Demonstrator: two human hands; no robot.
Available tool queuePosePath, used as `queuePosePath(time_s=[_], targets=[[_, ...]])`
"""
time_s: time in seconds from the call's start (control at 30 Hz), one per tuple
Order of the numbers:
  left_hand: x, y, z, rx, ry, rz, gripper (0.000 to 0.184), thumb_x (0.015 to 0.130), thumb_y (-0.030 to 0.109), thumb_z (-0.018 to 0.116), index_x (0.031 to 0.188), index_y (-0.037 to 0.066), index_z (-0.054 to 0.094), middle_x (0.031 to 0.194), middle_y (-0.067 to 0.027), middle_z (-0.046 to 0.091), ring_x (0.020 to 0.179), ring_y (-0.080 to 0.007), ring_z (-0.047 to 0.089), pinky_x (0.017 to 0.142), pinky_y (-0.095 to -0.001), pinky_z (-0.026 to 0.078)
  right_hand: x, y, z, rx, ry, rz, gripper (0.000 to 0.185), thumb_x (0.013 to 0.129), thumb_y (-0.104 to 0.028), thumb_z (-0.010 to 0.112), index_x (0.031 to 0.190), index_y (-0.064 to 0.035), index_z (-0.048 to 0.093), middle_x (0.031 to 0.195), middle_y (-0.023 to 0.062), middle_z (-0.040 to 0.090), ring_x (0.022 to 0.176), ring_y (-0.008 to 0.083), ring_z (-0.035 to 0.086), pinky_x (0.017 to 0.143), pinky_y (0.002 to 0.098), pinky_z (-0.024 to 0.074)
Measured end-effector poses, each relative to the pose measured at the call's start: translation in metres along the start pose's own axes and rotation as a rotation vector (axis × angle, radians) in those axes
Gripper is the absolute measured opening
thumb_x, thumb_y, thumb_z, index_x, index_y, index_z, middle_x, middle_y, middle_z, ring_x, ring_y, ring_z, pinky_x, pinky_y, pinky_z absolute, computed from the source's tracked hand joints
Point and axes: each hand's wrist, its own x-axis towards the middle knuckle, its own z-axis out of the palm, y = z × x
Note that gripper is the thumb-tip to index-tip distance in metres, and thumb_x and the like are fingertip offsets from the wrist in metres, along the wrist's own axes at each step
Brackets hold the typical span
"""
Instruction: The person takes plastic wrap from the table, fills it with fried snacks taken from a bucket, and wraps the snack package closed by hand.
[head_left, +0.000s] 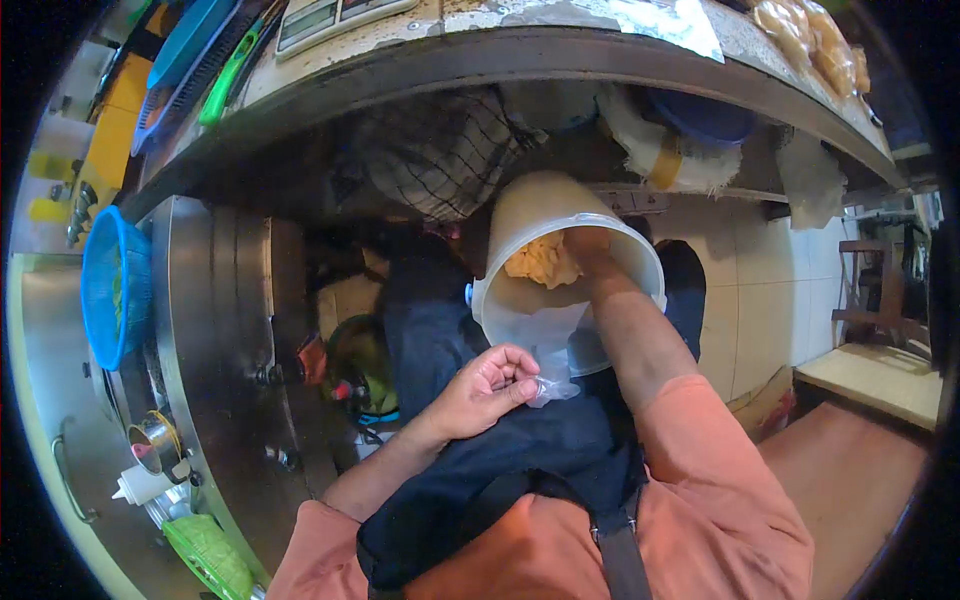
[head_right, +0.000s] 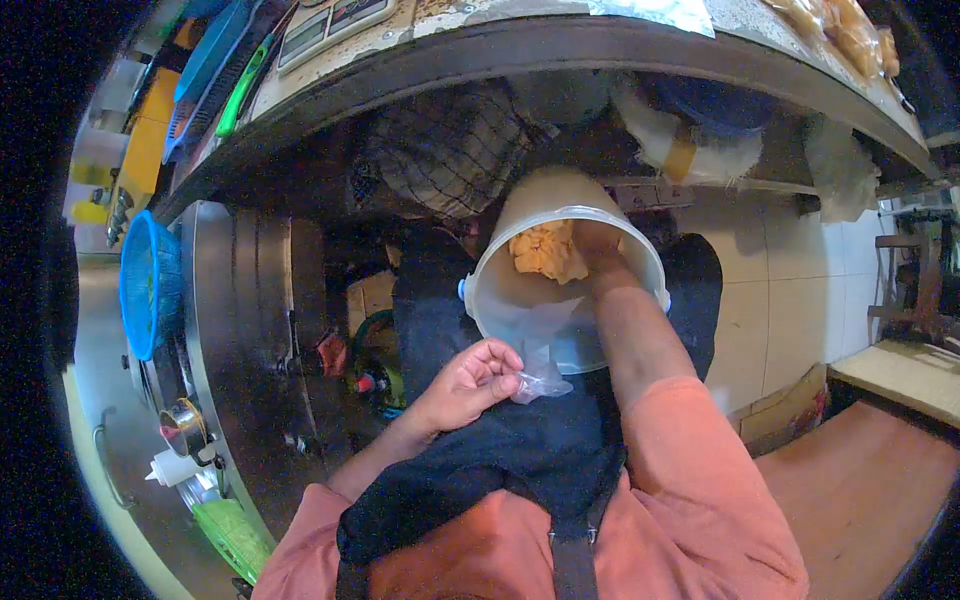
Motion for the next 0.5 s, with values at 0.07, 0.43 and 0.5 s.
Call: queuePosePath(time_s=[0.07, 0.43, 0.5], targets=[[0.001, 0.005, 0.002, 0.009, -0.033, -0.057, 0.026, 0.091, 0.009, 0.065, 0.112, 0.005, 0.051, 0.097, -0.0023, 0.059, 0.088, -0.0098, 0.059, 0.082, -0.0257, 0.049, 0.001, 0.001, -0.001, 0.002, -0.008, 0.007, 0.036, 0.086, -0.015, 0.052, 0.119, -0.0015, 0.059, 0.124, 0.0221, 0.058, 0.115, 0.0365, 0.055, 0.098, 0.0434, 0.0442], [0.004, -0.003, 0.005, 0.122, 0.016, -0.03, 0.024, 0.086, 0.0, 0.066, 0.106, 0.003, 0.053, 0.094, -0.0011, 0.06, 0.087, -0.0069, 0.058, 0.078, -0.0224, 0.048, -0.001, -0.006, -0.012, -0.016, -0.058, 0.006, 0.039, 0.083, -0.012, 0.055, 0.121, -0.0018, 0.058, 0.125, 0.0222, 0.057, 0.118, 0.0359, 0.054, 0.101, 0.0434, 0.0427], [0.004, -0.006, 0.005, 0.113, 0.072, -0.023, 0.021, 0.087, 0.0, 0.066, 0.104, 0.002, 0.054, 0.093, -0.0011, 0.06, 0.086, -0.0066, 0.058, 0.077, -0.022, 0.048, 0.001, -0.005, -0.003, -0.133, -0.126, -0.066, 0.04, 0.082, -0.012, 0.057, 0.121, -0.0016, 0.057, 0.123, 0.0228, 0.058, 0.117, 0.0359, 0.054, 0.101, 0.0443, 0.0427]])
